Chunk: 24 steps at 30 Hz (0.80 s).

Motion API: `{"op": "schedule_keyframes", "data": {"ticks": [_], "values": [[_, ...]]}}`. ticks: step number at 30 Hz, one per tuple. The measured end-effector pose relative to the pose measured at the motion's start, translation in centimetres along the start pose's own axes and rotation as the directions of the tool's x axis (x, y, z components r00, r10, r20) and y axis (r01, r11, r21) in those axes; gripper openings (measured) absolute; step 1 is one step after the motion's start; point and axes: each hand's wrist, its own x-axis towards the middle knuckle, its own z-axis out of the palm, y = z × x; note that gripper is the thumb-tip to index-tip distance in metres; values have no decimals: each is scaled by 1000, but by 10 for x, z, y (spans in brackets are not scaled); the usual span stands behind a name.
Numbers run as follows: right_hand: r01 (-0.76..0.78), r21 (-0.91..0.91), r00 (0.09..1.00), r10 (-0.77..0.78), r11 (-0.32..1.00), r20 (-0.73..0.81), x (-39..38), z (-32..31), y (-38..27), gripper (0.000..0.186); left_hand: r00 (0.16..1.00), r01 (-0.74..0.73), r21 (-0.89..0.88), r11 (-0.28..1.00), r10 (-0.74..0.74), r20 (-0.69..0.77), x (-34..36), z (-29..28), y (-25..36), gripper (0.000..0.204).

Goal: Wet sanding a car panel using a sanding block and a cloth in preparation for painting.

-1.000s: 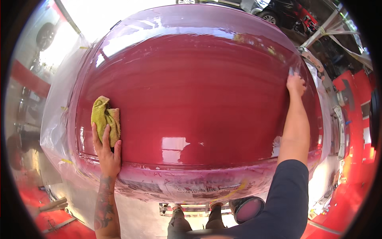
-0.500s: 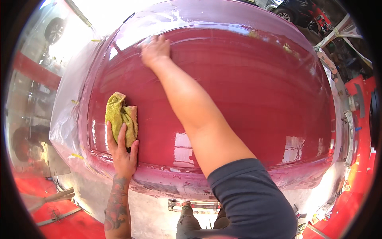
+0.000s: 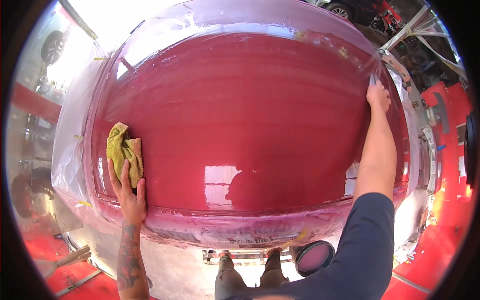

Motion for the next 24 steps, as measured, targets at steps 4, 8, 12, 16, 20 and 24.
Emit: {"op": "schedule_keyframes", "data": {"ticks": [4,8,12,16,20,24], "values": [[-10,168,999,3,986,42,-63,-38,-40,48,1000,5,-1,1000,-5,9,1,-1,9,60],[536,324,841,-528,779,-119,-212,-75,-178,39,1000,-9,12,1000,8,14,1,3,9,57],[838,336,513,-831,430,-215,-421,-98,-263,35,1000,-8,26,1000,8,6,3,9,7,57],[878,376,413,-866,297,-281,-403,-101,-218,36,998,-57,14,998,57,-35,3,6,-1,56],[655,287,755,-615,699,-227,-253,-65,-72,37,997,-63,24,998,64,-35,1,4,-7,55],[260,132,960,-241,956,-144,-171,-35,114,41,998,-48,42,998,50,-34,1,9,-2,54]]}}
